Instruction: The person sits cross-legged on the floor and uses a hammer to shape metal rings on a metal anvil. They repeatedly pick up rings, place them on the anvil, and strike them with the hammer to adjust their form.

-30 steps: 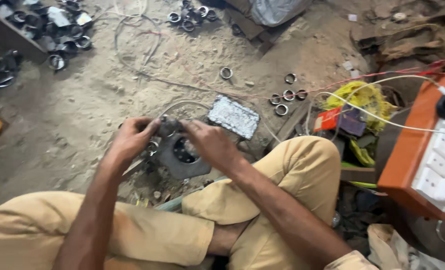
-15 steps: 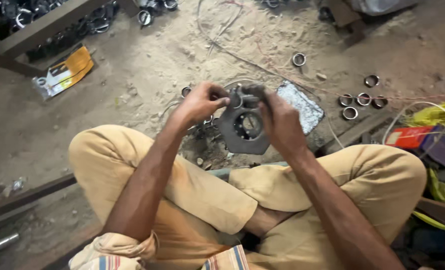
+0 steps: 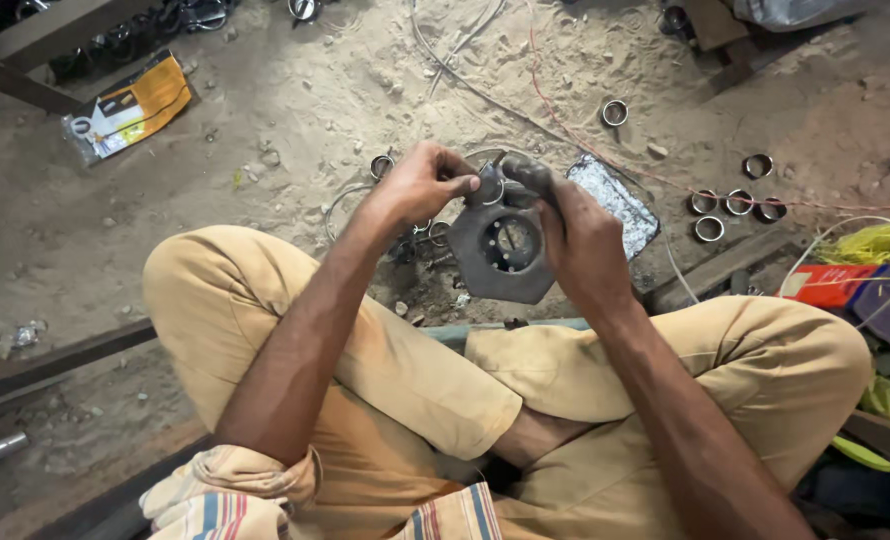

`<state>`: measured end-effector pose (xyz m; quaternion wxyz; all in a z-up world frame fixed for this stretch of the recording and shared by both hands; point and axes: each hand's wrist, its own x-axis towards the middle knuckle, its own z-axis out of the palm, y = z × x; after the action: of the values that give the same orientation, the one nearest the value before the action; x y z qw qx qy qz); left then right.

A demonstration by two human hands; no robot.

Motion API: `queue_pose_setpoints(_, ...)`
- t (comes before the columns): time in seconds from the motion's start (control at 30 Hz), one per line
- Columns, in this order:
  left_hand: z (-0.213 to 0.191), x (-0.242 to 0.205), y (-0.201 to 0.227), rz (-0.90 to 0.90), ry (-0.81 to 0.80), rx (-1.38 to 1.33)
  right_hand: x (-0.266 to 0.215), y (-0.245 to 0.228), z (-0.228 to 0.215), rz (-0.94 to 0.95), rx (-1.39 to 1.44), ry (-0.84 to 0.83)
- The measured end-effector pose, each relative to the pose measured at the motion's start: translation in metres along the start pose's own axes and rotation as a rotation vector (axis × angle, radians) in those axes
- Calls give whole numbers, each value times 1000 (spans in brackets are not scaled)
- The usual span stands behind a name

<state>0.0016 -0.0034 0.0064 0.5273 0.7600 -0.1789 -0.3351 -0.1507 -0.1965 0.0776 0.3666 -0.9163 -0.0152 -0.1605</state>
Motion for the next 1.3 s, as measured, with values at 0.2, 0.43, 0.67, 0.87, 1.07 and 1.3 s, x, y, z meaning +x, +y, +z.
queue_pose_setpoints(0.2,4,2,-3,-18,25,15,0,1,3,-4,-32,-65)
queue_pose_setpoints(0.43,9,1,-7,5,82,171,-8,4,7,31,-18,-57)
queue_pose_setpoints(0.67,10,7,-11,26,88,14,-5,4,5,54,-44,-16)
queue_pose_setpoints(0.87,13,4,-4,-4,42,-4,-4,0,0,1,-13,-62)
queue_pose_setpoints(1.07,11,-3,6,-18,89,69,-6,1,3,-31,-97,-139)
queue_pose_setpoints(1.3,11,-4,1,-51,84,17,-10,3,3,-93,-155,-129)
